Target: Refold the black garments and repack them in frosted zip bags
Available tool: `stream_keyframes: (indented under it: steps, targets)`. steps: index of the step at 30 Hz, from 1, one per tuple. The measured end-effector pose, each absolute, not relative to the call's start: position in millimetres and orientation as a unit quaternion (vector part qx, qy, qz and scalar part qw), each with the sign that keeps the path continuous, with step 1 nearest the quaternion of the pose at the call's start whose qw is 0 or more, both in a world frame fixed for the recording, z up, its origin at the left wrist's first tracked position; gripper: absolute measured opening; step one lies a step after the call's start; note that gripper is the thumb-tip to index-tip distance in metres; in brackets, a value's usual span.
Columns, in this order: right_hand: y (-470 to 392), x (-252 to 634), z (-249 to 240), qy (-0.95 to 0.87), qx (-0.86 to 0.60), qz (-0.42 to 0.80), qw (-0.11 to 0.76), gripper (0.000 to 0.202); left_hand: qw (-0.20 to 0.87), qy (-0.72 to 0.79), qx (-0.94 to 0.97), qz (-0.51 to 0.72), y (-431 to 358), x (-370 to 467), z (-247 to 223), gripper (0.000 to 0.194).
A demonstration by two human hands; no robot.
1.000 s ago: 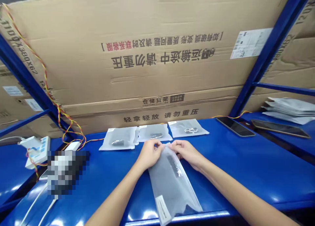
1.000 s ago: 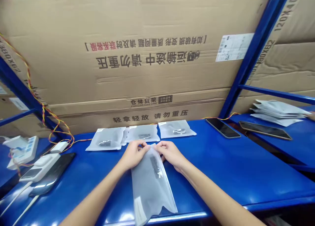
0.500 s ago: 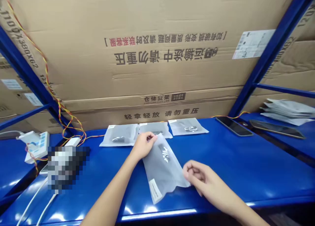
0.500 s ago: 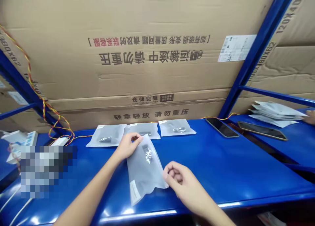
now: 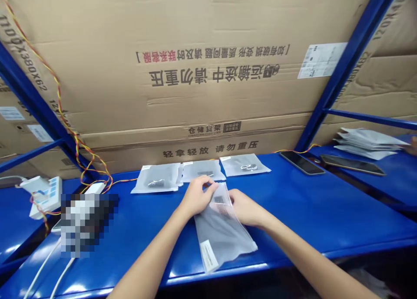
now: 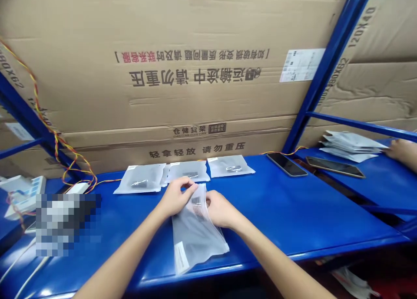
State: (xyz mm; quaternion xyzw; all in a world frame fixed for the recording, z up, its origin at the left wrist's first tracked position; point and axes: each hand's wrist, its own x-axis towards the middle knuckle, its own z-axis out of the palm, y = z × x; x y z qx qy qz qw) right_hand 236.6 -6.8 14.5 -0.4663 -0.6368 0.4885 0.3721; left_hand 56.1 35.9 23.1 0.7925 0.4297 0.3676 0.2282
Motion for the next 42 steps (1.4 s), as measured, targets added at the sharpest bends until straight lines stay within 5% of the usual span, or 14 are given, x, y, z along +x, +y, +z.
stream_keyframes:
  steps: [5,10,13,18,21,25,28,32,36,42]
  targets:
    - [-16.5,223.7,10.4,-0.622,-0.443,0.480,0.431,0.029,0.186,0.445,0.802,0.352,21.7,43.9,36.7,0.028]
    - [-32.1,236.3,-7.8,-0.422,-0.520,0.486,0.561,0.050,0.138,0.484,0.804,0.317,3.7,2.6,42.0,0.030]
    - [-42.8,246.0,-21.0,-0.418,-0.549,0.480,0.542,0.055,0.104,0.503,0.805,0.297,-2.7,-32.7,42.2,0.030]
    - [-63.5,252.2,-34.6,-0.619,-0.616,0.128,0.470,0.017,0.023,0.530,0.793,0.298,-1.4,-76.9,35.4,0.036]
    - [-76.1,251.1,-30.4,-0.679,-0.571,-0.034,0.461,0.011,-0.016,0.525,0.794,0.307,5.7,-81.9,30.6,0.041]
    - [-90.1,242.7,-22.2,-0.806,-0.453,-0.005,0.382,0.053,-0.051,0.503,0.805,0.311,16.1,-73.0,33.6,0.040]
    - [-92.5,237.6,-20.6,-0.819,-0.446,-0.001,0.360,0.030,-0.081,0.493,0.803,0.324,1.8,-51.4,39.1,0.030]
    - [-82.8,247.2,-13.7,-0.712,-0.514,0.116,0.464,0.018,-0.103,0.453,0.808,0.363,-60.8,13.3,32.2,0.026]
    - [-68.0,281.2,-8.0,-0.503,-0.604,0.248,0.567,0.040,-0.078,0.417,0.804,0.417,-107.4,88.7,6.2,0.024]
    - [-65.0,346.7,-27.2,-0.531,-0.708,-0.005,0.465,0.037,-0.055,0.495,0.815,0.298,-87.7,116.4,-24.9,0.027]
